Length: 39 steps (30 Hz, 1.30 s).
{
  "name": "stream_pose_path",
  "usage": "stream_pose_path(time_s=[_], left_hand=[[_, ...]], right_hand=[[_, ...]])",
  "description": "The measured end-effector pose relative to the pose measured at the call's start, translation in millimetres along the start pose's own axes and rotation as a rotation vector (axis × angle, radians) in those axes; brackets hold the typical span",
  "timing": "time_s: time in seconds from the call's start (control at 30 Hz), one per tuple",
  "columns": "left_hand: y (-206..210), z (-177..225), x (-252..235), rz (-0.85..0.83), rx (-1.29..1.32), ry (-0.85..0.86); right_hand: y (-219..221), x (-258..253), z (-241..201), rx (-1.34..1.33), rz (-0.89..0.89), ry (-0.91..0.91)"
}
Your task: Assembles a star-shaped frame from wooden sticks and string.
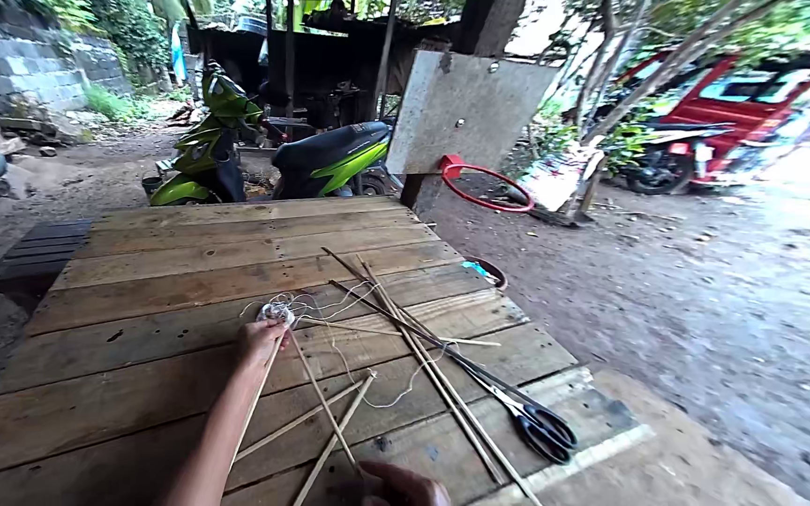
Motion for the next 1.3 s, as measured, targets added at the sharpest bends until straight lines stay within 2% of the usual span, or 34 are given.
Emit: stream_pose_path(time_s=[0.07,0.17,0.3,0.4,0.47,0.7,0.87,0.93,1.0,1.1,1.13,1.17,1.2,1.23,1.27,1.3], left_hand=[[1,-5,5,0.011,-0.004,0.025],[-1,-9,9,0.019,-0.003,0.047],[-3,-7,14,0.042,-0.011,0.048],[-6,-9,14,0.043,0.013,0.069],[-7,-9,13,0.046,0.03,0.066],[-13,-9,17,0.033,0.059,0.07],[-14,-11,15,0.011,0.075,0.081],[-14,-11,14,0.006,0.084,0.074],[-14,-11,15,0.012,0.093,0.065],[-15,-10,17,0.019,0.106,0.053],[-15,-9,17,0.014,0.108,0.047],[-16,-9,18,0.008,0.11,0.046],[-17,-8,18,0.002,0.11,0.048],[-18,-8,17,-0.006,0.11,0.053],[-17,-8,17,-0.015,0.109,0.062],[-17,-8,16,-0.023,0.111,0.069]], right_hand=[[-24,-6,4,0.066,0.071,-0.072],[-81,-29,22,0.232,0.3,-0.124],[-155,-65,50,0.337,0.487,0.04],[-181,-93,63,0.385,0.459,0.178],[-185,-111,64,0.405,0.385,0.196],[-181,-157,56,0.498,0.171,0.035],[-197,-188,5,0.443,0.075,0.186],[-197,-200,-30,0.434,0.037,0.155],[-203,-209,-66,0.452,0.075,-0.016],[-219,-204,-131,0.325,0.413,-0.3],[-222,-198,-144,0.315,0.493,-0.368],[-217,-191,-148,0.352,0.488,-0.428],[-205,-181,-143,0.408,0.354,-0.441],[-187,-171,-129,0.469,0.127,-0.395],[-170,-162,-112,0.526,-0.114,-0.305],[-155,-153,-95,0.563,-0.251,-0.232]])
Point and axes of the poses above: each hand's wrist, its own x-axis away from the middle knuckle, its own y-axis out of the palm, z = x × y, the point moved 2 cm from there along -x, towards the middle knuckle, and after that the axes turned 1 degree about y, right-handed, at the moved point
